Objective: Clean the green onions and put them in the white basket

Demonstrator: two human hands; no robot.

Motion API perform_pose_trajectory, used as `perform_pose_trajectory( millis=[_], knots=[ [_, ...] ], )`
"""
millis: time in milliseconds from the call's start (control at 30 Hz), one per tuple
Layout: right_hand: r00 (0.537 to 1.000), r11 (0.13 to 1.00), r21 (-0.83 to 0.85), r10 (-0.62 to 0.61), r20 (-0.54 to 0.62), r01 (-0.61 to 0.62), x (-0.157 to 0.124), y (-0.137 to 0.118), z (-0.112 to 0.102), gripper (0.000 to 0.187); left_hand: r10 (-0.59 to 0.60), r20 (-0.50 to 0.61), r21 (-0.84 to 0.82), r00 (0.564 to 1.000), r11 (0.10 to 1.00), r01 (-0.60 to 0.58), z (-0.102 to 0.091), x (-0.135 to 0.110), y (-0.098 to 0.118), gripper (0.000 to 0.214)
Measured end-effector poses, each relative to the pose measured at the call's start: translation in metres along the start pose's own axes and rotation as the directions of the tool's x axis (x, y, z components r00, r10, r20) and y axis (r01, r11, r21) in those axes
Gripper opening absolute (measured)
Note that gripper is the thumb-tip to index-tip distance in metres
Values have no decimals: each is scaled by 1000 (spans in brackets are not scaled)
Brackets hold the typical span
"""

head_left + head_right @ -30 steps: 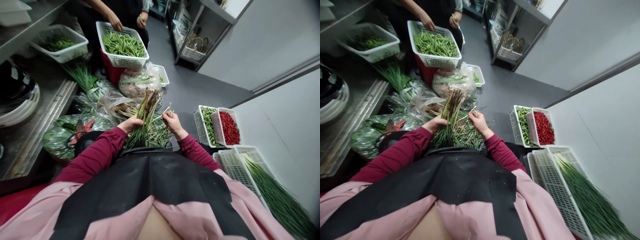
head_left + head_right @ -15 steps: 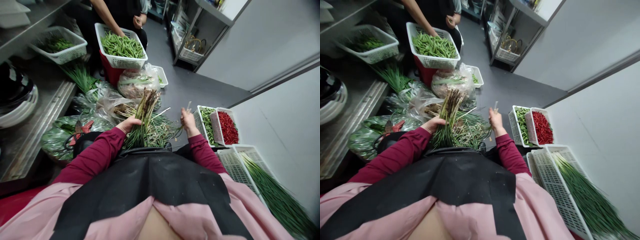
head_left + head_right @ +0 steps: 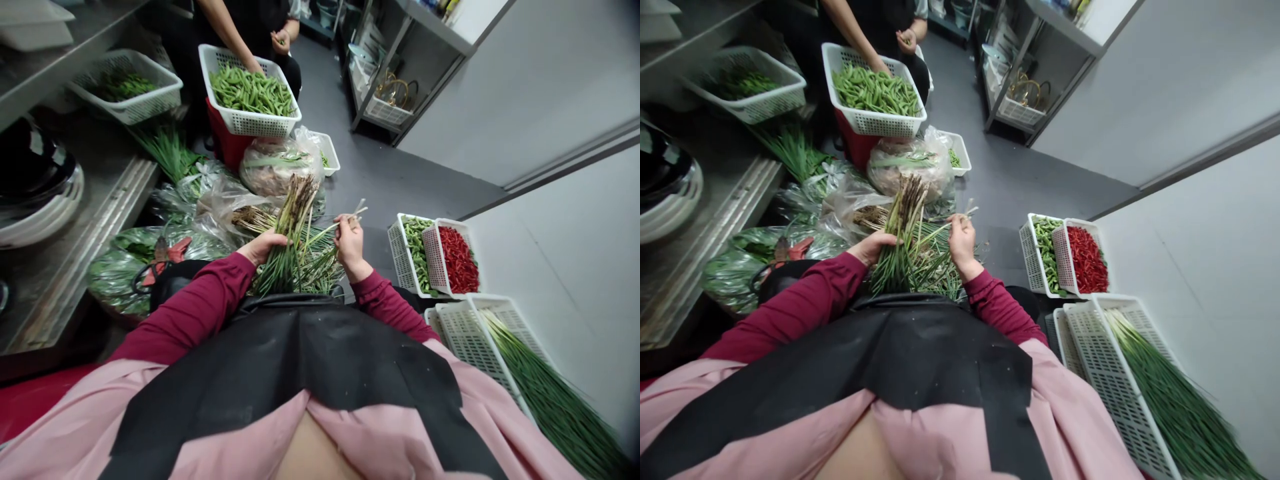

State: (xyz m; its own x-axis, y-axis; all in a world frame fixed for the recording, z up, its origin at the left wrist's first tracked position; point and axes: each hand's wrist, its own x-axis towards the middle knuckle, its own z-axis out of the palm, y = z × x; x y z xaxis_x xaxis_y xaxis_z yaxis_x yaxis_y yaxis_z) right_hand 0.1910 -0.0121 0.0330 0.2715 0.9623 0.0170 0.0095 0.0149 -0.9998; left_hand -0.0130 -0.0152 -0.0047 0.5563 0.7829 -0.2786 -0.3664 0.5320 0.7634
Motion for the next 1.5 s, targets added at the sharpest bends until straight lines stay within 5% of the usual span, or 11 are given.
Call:
perform_pose_trajectory(
  millis=[67, 167, 267, 367, 433, 500, 700, 967, 1200, 1367, 1500],
  knots=[
    [979, 992, -6, -125, -160, 126, 20, -6, -15, 35, -10, -10, -2, 1000, 1000, 10, -1, 0, 0, 44],
    [870, 945, -105, -327, -369, 311, 47, -25, -46, 32, -10, 4, -4, 1000, 1000, 10, -3, 0, 0, 50],
    [850, 891, -243, -443, -285, 383, 50, -38, -65, 33, -3, 17, -11, 1000, 1000, 3, -3, 1, -1, 48],
    [956, 920, -262, -276, 97, 292, 23, -29, -51, 31, 4, -2, -23, 1000, 1000, -4, -3, 4, -3, 41],
    [941, 956, -242, -77, 328, 163, -1, -15, -27, 30, 3, 9, -28, 1000, 1000, -3, -1, 5, -5, 40],
    [911, 978, -204, 55, 409, 32, -19, -2, -4, 32, 4, 37, -31, 999, 1000, -2, 0, 5, -6, 43],
    [914, 987, -130, 139, 382, -96, -26, 3, 14, 34, 18, 56, -15, 998, 1000, -17, -2, 4, -5, 52],
    [951, 980, -185, -14, 309, 75, -19, -2, 2, 26, 119, 64, -30, 991, 993, -117, -6, 6, 1, 44],
    [968, 992, -125, 46, 247, -15, -25, 5, 15, 24, -8, 119, -50, 993, 999, 14, 6, 2, -4, 50],
    [961, 983, -84, 180, 212, -165, -14, 1, 4, 30, 10, 46, -33, 999, 999, -9, 6, -3, 2, 42],
    [985, 986, 17, 166, 42, -167, 10, -15, -18, 35, 14, 20, -21, 1000, 1000, -14, 5, -6, 6, 37]
  ],
)
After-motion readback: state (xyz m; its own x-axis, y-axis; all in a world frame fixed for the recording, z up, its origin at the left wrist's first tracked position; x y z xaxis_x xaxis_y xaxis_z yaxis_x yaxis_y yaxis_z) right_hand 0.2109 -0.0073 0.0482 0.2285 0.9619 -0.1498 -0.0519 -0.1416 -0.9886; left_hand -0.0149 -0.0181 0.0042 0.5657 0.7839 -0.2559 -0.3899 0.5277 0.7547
